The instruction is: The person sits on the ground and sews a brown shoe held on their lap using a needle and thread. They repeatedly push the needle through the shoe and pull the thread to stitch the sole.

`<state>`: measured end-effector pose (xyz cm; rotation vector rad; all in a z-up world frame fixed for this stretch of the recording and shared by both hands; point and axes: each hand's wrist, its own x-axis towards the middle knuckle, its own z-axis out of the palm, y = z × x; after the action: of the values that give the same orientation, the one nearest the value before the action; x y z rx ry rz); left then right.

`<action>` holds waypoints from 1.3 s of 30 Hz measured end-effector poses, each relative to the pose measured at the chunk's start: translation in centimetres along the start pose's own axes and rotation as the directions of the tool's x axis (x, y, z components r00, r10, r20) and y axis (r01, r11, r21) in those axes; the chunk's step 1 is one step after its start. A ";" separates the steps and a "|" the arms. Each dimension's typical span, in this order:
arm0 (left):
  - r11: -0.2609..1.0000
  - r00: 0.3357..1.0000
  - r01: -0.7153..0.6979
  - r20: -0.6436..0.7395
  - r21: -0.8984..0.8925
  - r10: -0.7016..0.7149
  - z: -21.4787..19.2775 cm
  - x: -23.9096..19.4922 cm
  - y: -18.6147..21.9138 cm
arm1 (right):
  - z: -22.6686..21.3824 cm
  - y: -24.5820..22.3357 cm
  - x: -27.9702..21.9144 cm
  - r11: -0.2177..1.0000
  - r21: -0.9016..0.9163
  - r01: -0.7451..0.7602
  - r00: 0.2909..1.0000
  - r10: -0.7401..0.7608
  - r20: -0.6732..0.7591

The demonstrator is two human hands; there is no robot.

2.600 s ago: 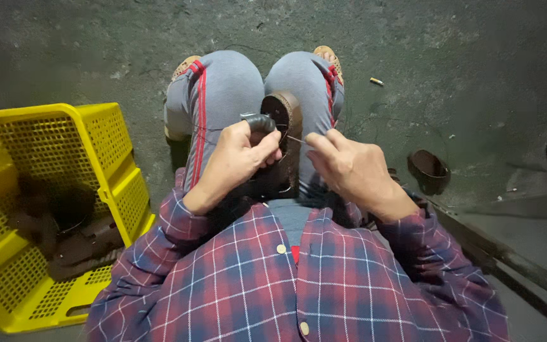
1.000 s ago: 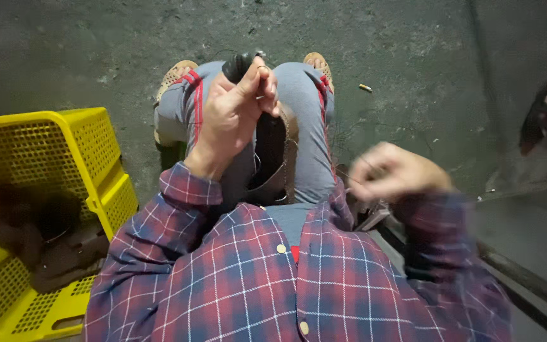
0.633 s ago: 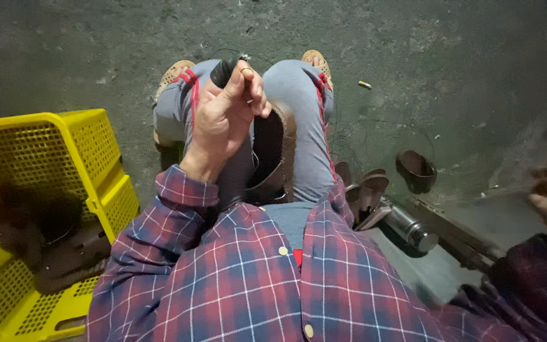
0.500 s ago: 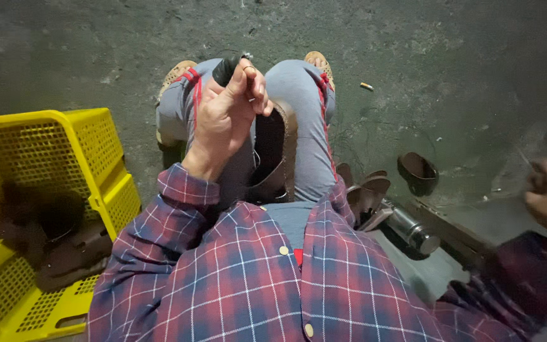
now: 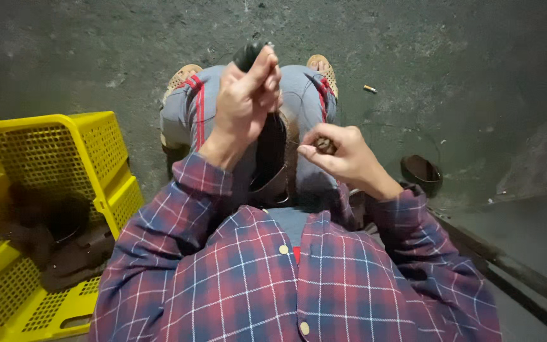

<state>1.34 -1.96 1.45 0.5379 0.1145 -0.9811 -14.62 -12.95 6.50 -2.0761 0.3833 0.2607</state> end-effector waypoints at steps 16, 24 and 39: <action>0.858 0.965 -0.022 0.235 0.514 -0.116 1.5 -4.3 4.2 | -2.0 -2.3 -0.1 0.728 0.563 -0.391 0.920 0.321 0.225; 0.875 0.871 -0.269 0.489 0.403 0.042 -8.9 -7.8 6.5 | -3.4 -1.8 -2.7 0.965 -0.209 0.158 0.980 -0.179 -0.084; -0.271 0.937 -0.178 0.247 0.946 0.247 -4.9 -11.1 13.3 | -1.9 -0.5 -1.7 0.793 -0.578 0.192 0.978 -0.200 0.050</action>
<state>6.62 14.67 5.97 2.1103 -0.9006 -0.4273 -15.90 -14.05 8.43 -2.7042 0.0876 0.2588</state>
